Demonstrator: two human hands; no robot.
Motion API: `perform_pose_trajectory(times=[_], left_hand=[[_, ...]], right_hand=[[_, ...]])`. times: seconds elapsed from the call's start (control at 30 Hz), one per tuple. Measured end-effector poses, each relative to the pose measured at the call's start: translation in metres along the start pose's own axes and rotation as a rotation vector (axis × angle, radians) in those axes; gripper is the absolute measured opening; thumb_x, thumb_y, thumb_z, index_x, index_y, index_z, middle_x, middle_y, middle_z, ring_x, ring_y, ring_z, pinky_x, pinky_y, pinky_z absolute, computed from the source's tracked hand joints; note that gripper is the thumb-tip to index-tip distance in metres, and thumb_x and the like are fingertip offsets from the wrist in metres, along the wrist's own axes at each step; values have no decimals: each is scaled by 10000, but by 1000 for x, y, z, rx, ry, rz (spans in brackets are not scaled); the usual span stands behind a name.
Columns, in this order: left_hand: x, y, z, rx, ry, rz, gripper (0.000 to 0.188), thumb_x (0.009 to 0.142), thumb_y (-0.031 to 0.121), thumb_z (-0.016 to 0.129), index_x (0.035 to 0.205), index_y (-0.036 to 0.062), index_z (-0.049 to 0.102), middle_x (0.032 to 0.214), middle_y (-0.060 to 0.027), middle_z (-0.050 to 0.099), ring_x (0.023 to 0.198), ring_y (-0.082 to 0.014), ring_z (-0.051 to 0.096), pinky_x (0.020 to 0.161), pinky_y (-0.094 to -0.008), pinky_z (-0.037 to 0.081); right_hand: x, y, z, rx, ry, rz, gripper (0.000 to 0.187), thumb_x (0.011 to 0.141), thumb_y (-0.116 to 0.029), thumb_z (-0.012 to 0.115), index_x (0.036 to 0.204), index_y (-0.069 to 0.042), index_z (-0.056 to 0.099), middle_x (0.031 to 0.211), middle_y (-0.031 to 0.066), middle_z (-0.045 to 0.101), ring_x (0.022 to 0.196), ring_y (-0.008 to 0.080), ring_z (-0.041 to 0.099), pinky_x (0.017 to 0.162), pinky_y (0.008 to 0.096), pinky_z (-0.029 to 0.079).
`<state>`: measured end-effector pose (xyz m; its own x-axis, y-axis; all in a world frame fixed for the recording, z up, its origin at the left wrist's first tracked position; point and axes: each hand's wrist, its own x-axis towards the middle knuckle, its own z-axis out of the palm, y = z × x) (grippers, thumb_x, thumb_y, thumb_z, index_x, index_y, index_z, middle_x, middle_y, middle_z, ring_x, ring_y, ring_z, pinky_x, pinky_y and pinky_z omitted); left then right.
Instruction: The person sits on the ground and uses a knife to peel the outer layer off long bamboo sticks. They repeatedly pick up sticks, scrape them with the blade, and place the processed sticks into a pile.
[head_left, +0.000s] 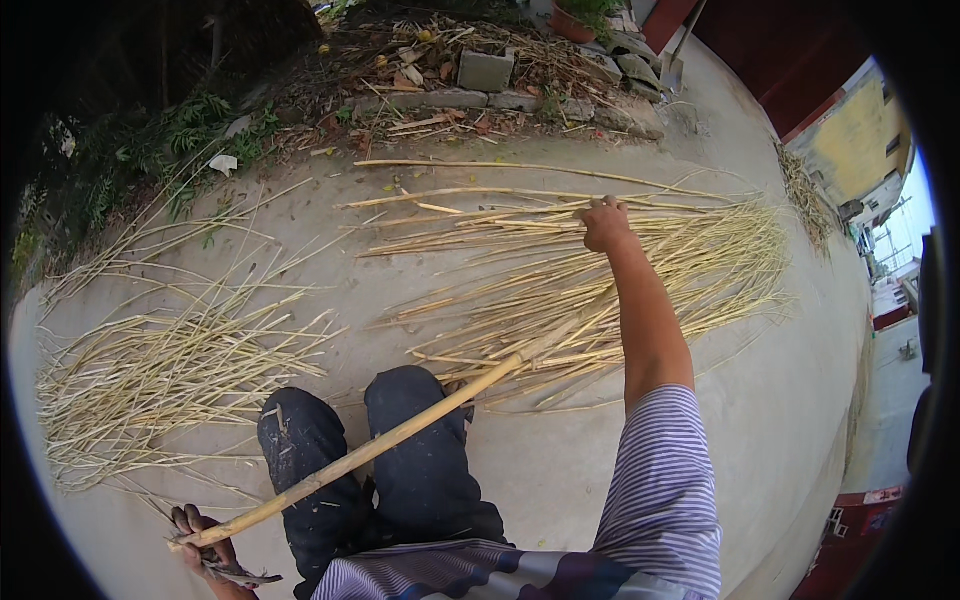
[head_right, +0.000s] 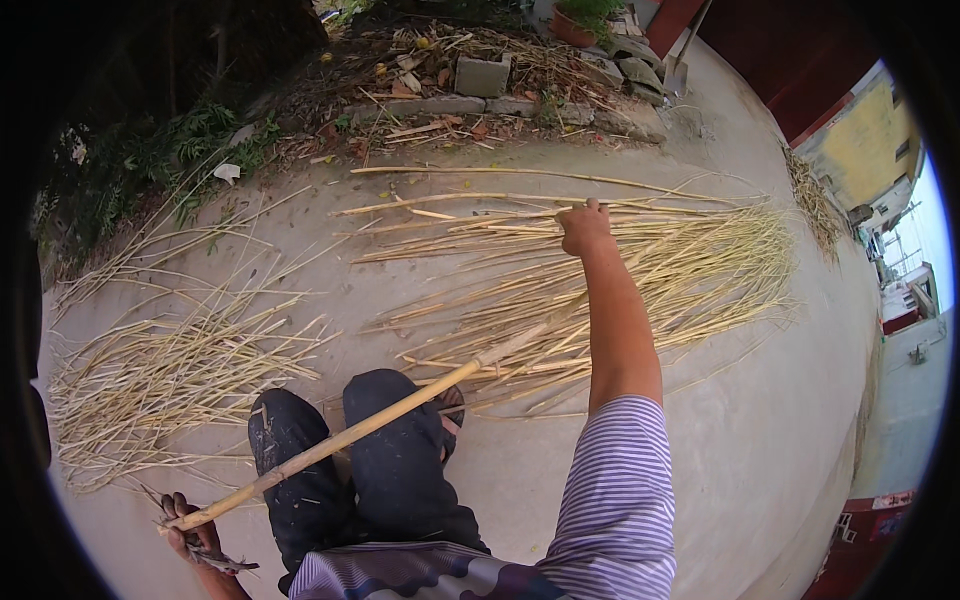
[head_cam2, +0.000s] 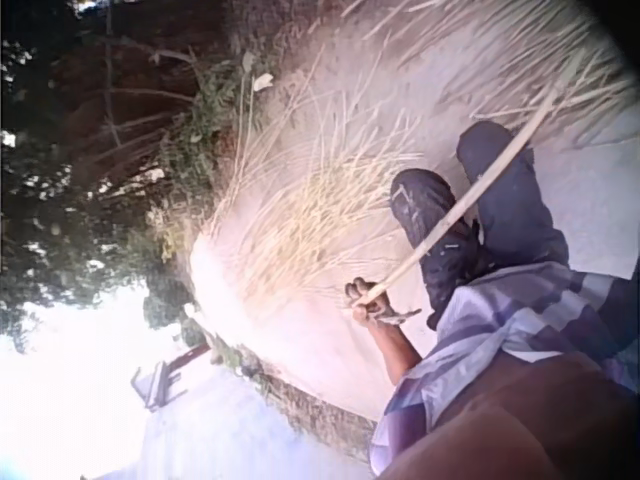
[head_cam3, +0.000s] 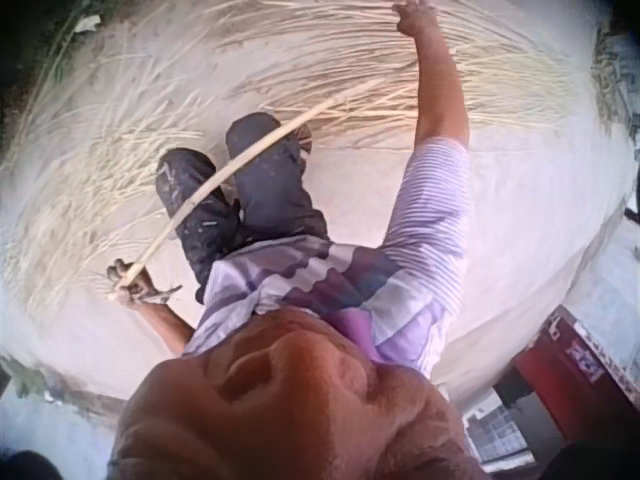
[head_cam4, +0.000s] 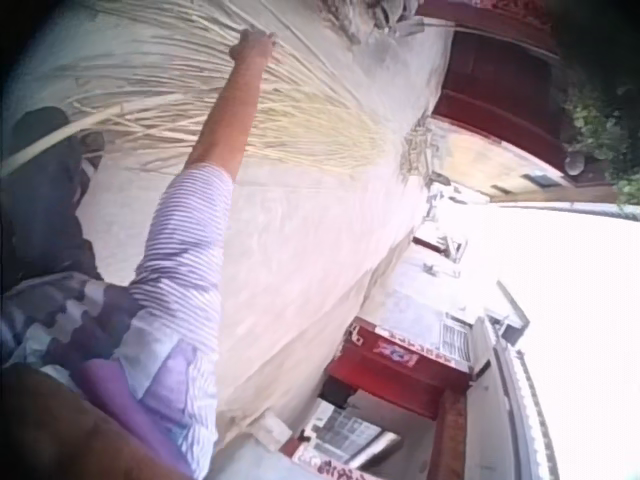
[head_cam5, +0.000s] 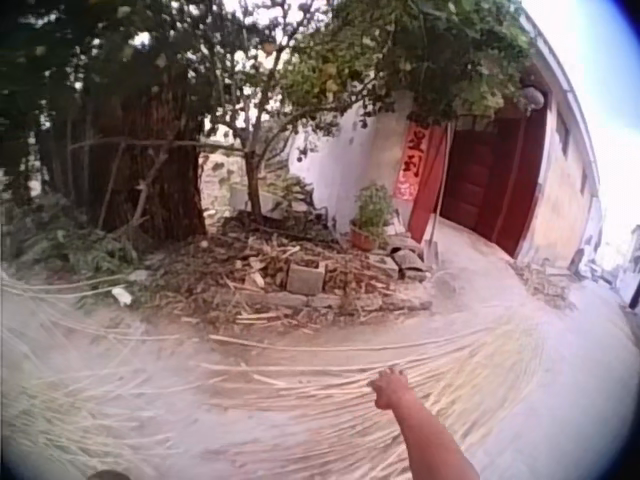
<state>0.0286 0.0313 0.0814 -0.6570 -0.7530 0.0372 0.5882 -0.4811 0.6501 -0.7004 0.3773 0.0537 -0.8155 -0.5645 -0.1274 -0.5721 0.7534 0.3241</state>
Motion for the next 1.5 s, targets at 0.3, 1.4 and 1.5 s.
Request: perform_pose_trajectory(times=[0.3, 1.4, 1.5], left_hand=[[33, -11, 7, 222, 365, 41, 384, 889, 171, 642, 1199, 8, 484, 1023, -113, 573, 608, -122, 525, 584, -232, 469], [100, -23, 137, 791, -111, 187, 417, 793, 291, 819, 1040, 17, 624, 835, -15, 647, 715, -58, 579, 624, -206, 478], [87, -12, 122, 905, -100, 393, 479, 772, 342, 826, 1053, 10, 626, 834, -18, 650, 736, -82, 588, 656, -238, 487]], right_hand=[[-38, 37, 15, 61, 201, 58, 148, 808, -137, 591, 947, -88, 606, 876, 120, 674, 897, 313, 646, 798, 476, 497], [-241, -354, -268, 675, 666, -969, 442, 793, -215, 716, 1188, -46, 613, 867, 93, 596, 812, 270, 586, 708, 385, 451], [-251, -360, -282, 707, 650, -1036, 444, 781, -233, 728, 1166, -39, 621, 757, 84, 547, 710, 259, 571, 603, 373, 452]])
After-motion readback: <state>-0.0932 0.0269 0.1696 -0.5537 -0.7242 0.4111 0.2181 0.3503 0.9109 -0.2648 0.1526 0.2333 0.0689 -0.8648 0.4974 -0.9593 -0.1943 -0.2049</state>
